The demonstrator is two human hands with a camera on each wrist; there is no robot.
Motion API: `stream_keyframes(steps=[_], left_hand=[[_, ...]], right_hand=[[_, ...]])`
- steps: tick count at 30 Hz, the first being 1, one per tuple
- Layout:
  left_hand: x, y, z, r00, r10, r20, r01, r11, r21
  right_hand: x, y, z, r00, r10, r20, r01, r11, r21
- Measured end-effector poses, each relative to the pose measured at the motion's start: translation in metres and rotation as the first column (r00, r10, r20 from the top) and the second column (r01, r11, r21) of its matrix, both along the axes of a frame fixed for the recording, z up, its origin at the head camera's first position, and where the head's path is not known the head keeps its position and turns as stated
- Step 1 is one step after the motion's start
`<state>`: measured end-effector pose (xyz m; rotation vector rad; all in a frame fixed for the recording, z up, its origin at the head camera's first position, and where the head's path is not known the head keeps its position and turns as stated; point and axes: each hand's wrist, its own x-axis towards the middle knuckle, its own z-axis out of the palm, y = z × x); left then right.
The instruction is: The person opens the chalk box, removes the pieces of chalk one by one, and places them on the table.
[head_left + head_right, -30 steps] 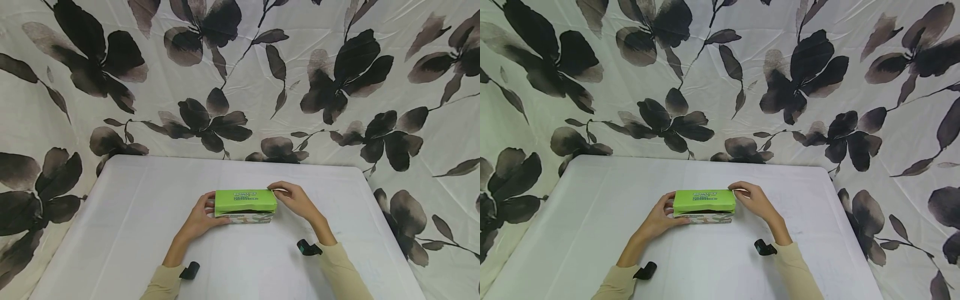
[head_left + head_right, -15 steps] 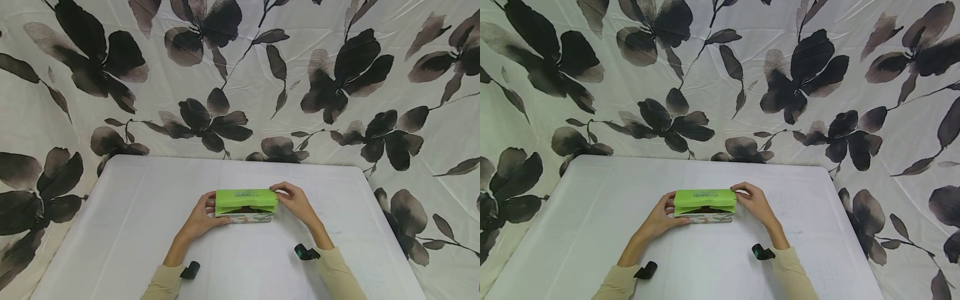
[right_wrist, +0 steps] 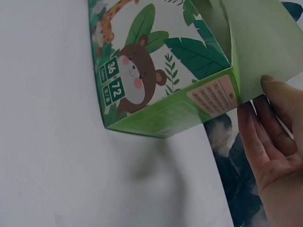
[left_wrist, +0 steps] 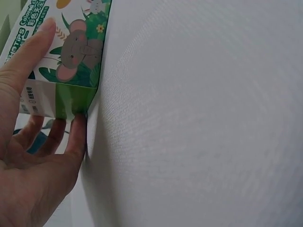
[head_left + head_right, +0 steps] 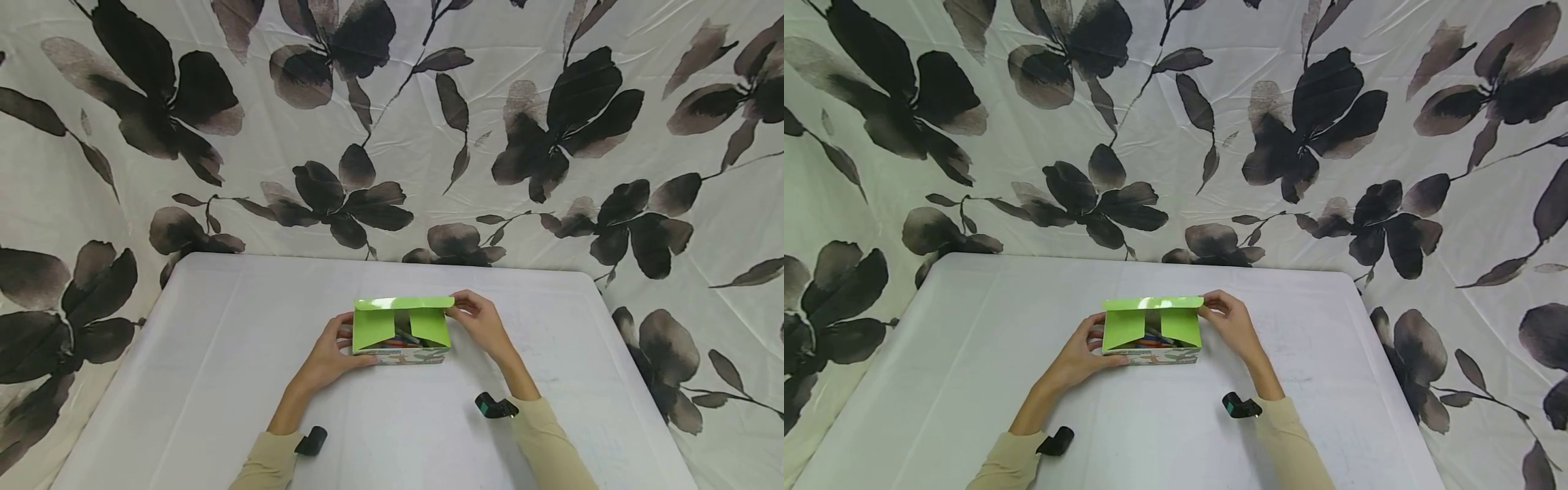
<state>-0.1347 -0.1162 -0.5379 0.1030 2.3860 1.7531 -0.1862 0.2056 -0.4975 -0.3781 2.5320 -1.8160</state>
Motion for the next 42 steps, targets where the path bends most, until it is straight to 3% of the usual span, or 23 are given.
stream_keyframes(steps=[5,12,25,33,37,42], left_hand=[[0.0,0.0,0.0,1.0,0.0,-0.002,0.0,1.0,-0.005],[0.0,0.0,0.002,1.0,0.006,0.021,-0.007,1.0,0.024],[0.0,0.0,0.0,1.0,0.017,0.026,-0.017,1.0,-0.004],[-0.002,0.002,0.0,1.0,0.019,0.023,-0.019,1.0,-0.007],[-0.002,0.002,0.001,1.0,0.019,0.017,-0.019,1.0,-0.005],[-0.001,0.002,0.001,0.999,0.013,0.033,-0.013,1.0,-0.01]], right_hand=[[-0.003,-0.006,-0.002,0.999,-0.024,0.042,0.027,0.997,-0.073],[-0.005,-0.016,-0.006,0.985,-0.122,0.125,0.139,0.98,-0.141],[-0.006,-0.033,-0.019,0.926,-0.31,0.215,0.336,0.937,-0.097],[-0.008,-0.035,-0.024,0.884,-0.359,0.3,0.386,0.922,-0.034],[-0.009,-0.037,-0.025,0.873,-0.389,0.294,0.402,0.915,0.019],[-0.008,-0.041,-0.026,0.864,-0.413,0.287,0.426,0.904,0.019]])
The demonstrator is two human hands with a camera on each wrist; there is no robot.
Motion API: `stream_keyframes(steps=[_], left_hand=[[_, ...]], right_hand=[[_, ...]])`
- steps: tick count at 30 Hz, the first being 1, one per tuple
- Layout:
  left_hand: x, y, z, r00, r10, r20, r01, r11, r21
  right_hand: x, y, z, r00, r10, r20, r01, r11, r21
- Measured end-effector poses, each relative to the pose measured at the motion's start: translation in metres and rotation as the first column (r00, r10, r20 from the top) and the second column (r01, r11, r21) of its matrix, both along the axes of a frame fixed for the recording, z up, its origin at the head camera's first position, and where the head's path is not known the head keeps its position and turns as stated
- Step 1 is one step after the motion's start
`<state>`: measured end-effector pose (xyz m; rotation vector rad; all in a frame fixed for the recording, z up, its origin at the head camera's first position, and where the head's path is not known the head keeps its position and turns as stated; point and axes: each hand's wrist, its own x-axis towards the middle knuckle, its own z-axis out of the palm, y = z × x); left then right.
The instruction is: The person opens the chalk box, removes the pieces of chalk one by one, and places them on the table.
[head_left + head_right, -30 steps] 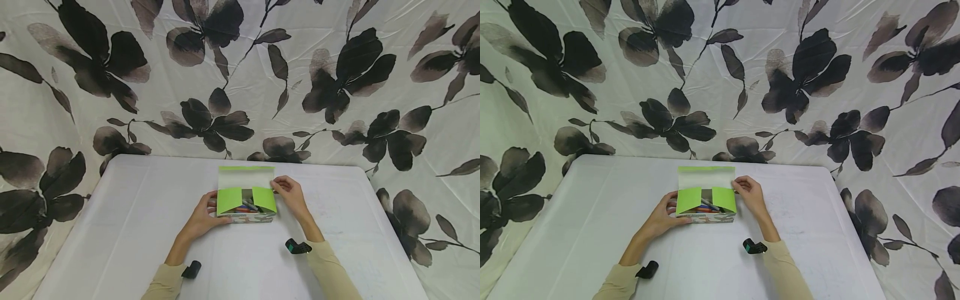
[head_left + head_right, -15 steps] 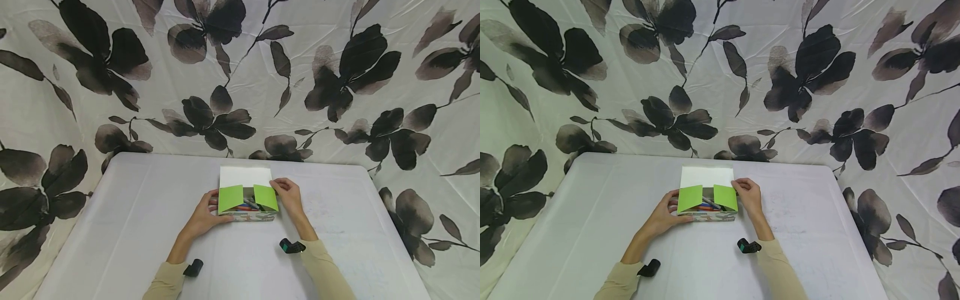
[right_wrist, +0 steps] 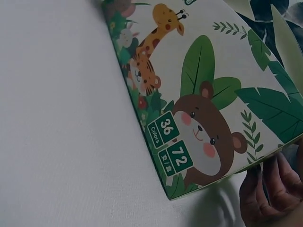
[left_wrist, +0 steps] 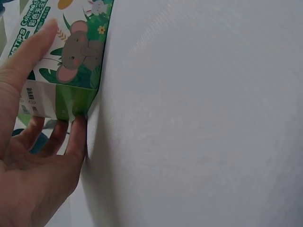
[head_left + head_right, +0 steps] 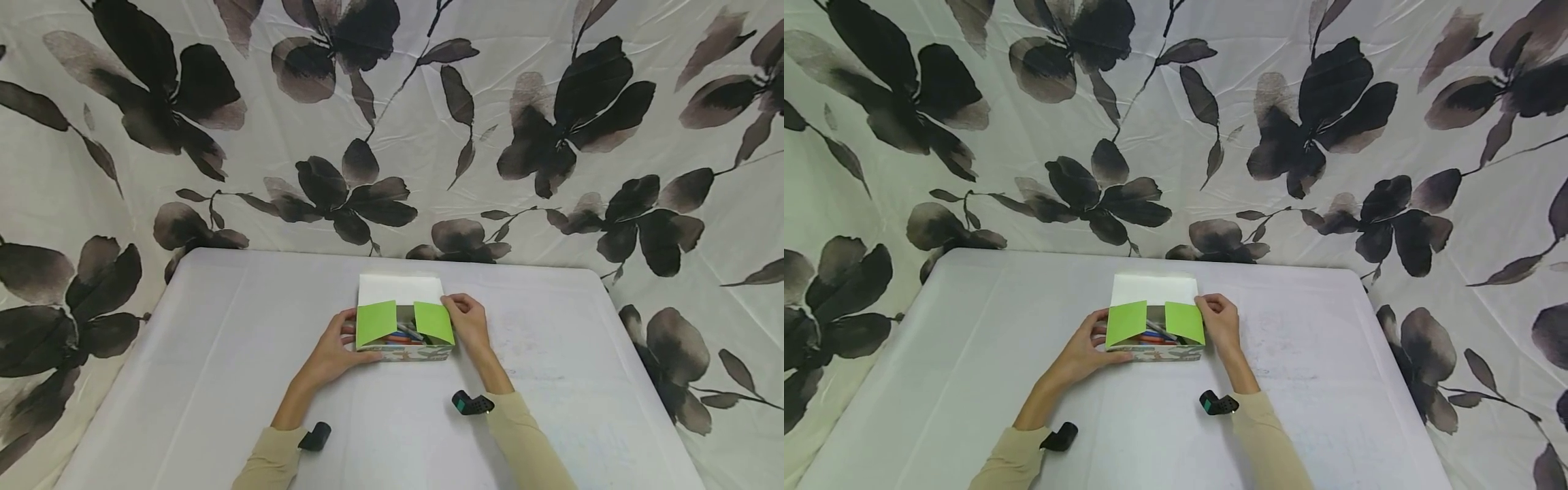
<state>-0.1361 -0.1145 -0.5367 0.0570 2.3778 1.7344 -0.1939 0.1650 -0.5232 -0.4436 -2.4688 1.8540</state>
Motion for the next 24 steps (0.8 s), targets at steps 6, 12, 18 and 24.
stream_keyframes(steps=[6,12,18,24], left_hand=[[0.002,-0.002,0.001,1.0,-0.023,0.007,0.023,1.0,-0.008],[0.007,-0.002,0.006,0.999,-0.035,0.001,0.035,0.999,-0.034],[0.013,0.001,0.018,0.996,-0.001,-0.093,-0.003,0.999,-0.04],[0.018,0.006,0.028,0.976,0.041,-0.212,-0.061,0.994,-0.091]], right_hand=[[0.007,0.001,0.001,0.999,-0.014,-0.03,0.013,0.999,-0.042],[0.018,0.0,0.003,0.993,0.001,-0.122,-0.005,1.0,-0.026],[0.032,0.001,0.007,0.976,0.043,-0.216,-0.045,0.999,-0.006],[0.046,0.003,0.009,0.933,0.119,-0.339,-0.098,0.992,0.076]])
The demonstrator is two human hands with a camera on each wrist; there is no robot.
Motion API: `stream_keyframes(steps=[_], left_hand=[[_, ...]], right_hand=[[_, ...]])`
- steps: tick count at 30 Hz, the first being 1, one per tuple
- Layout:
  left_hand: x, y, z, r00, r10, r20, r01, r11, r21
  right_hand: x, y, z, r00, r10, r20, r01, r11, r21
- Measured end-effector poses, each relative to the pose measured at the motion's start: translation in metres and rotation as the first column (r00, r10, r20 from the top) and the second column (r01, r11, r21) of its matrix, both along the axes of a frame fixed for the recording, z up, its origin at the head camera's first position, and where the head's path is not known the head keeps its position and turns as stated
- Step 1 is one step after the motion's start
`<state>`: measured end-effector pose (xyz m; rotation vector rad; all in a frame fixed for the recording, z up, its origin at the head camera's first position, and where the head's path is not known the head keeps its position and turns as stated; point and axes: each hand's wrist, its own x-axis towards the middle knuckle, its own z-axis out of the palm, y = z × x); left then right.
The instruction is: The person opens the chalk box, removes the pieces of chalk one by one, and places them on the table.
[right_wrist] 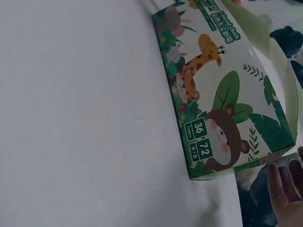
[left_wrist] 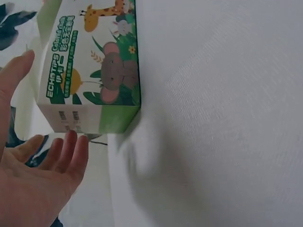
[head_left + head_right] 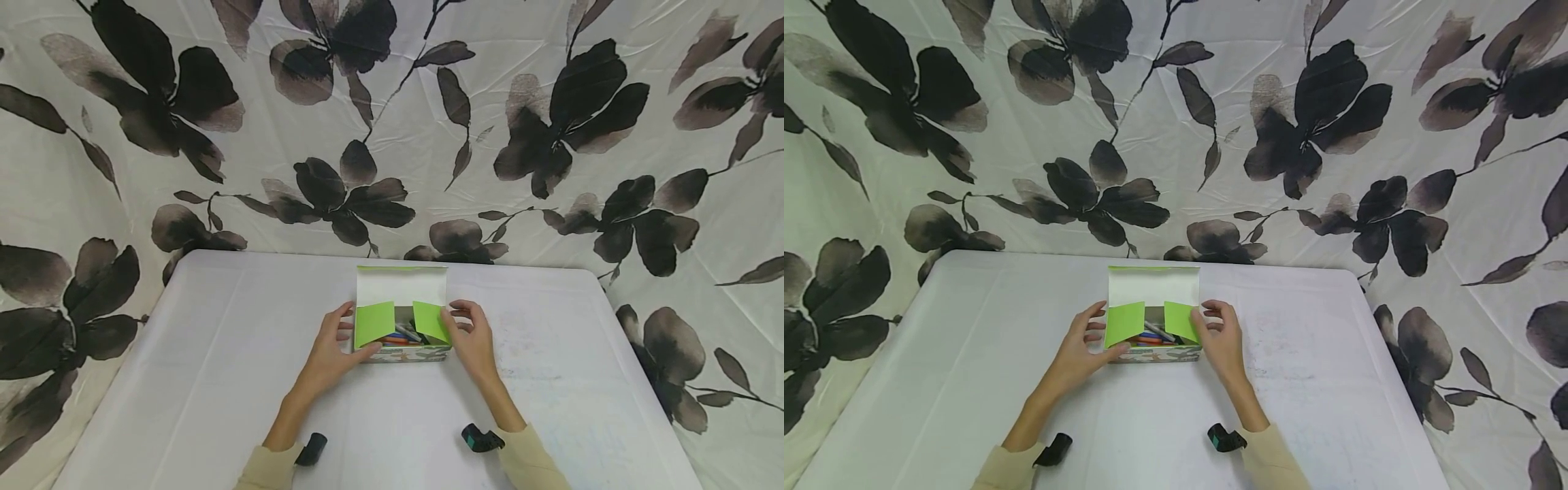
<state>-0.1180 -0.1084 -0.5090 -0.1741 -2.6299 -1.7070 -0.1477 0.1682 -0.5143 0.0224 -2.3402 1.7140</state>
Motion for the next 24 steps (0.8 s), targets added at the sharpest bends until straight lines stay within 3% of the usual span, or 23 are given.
stream_keyframes(steps=[4,10,17,24], left_hand=[[0.004,0.004,0.003,0.994,0.028,-0.101,-0.031,0.999,-0.026],[0.009,0.012,0.004,0.977,0.045,-0.21,-0.058,0.997,-0.058],[0.01,0.016,0.003,0.952,0.088,-0.294,-0.119,0.989,-0.088],[0.01,0.015,0.003,0.956,0.102,-0.276,-0.123,0.99,-0.062]], right_hand=[[0.009,0.0,-0.003,0.987,0.074,-0.14,-0.061,0.994,0.094],[0.017,0.001,-0.009,0.943,0.165,-0.289,-0.098,0.968,0.233],[0.021,0.001,-0.011,0.936,0.195,-0.292,-0.106,0.95,0.294],[0.02,0.003,-0.01,0.938,0.177,-0.298,-0.097,0.96,0.263]])
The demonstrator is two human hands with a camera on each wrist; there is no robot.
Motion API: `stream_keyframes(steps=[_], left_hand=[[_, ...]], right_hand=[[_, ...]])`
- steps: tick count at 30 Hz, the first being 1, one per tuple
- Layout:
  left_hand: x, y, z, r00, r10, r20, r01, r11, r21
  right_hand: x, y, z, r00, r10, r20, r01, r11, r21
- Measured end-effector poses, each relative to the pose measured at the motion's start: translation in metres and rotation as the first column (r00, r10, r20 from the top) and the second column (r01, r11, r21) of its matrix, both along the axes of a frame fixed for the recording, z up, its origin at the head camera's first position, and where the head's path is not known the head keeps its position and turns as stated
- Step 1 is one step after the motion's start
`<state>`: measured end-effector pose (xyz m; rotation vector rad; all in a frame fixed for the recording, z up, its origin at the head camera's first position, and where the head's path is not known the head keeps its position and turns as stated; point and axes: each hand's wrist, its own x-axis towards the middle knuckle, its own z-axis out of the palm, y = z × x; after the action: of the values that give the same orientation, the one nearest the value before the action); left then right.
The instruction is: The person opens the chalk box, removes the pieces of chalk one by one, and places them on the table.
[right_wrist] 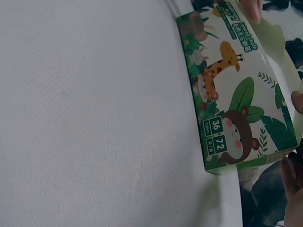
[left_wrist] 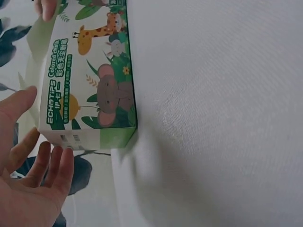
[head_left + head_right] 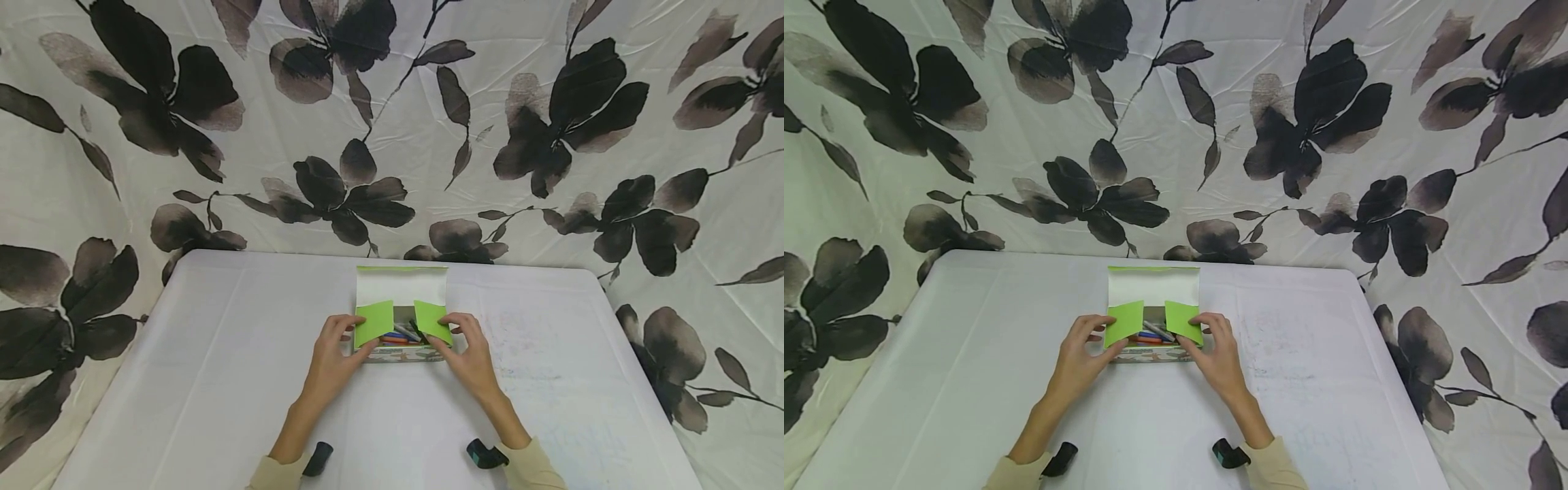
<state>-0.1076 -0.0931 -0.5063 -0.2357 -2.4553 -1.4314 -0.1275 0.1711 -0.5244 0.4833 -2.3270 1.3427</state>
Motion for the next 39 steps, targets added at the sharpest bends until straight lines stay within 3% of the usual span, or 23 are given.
stream_keyframes(steps=[6,11,14,27,35,39], left_hand=[[0.001,-0.004,-0.002,1.0,-0.002,-0.009,0.002,1.0,0.025],[0.004,-0.011,-0.001,0.999,-0.005,0.038,0.002,0.996,0.091],[0.007,-0.015,-0.001,0.996,-0.004,0.089,-0.009,0.99,0.14],[0.016,-0.024,-0.006,0.981,0.025,0.193,-0.054,0.988,0.145],[0.017,-0.026,-0.009,0.967,0.024,0.253,-0.077,0.977,0.201],[0.017,-0.027,-0.012,0.95,0.031,0.311,-0.105,0.969,0.225]], right_hand=[[0.001,0.003,0.001,0.996,0.04,0.086,-0.026,0.988,-0.155],[0.004,0.008,0.004,0.971,0.117,0.21,-0.032,0.929,-0.368],[0.006,0.012,0.005,0.952,0.148,0.267,-0.022,0.905,-0.424],[0.016,0.025,0.001,0.885,0.109,0.453,0.126,0.881,-0.457],[0.019,0.024,-0.004,0.82,0.082,0.567,0.227,0.863,-0.452],[0.02,0.022,-0.008,0.782,0.084,0.618,0.266,0.851,-0.452]])
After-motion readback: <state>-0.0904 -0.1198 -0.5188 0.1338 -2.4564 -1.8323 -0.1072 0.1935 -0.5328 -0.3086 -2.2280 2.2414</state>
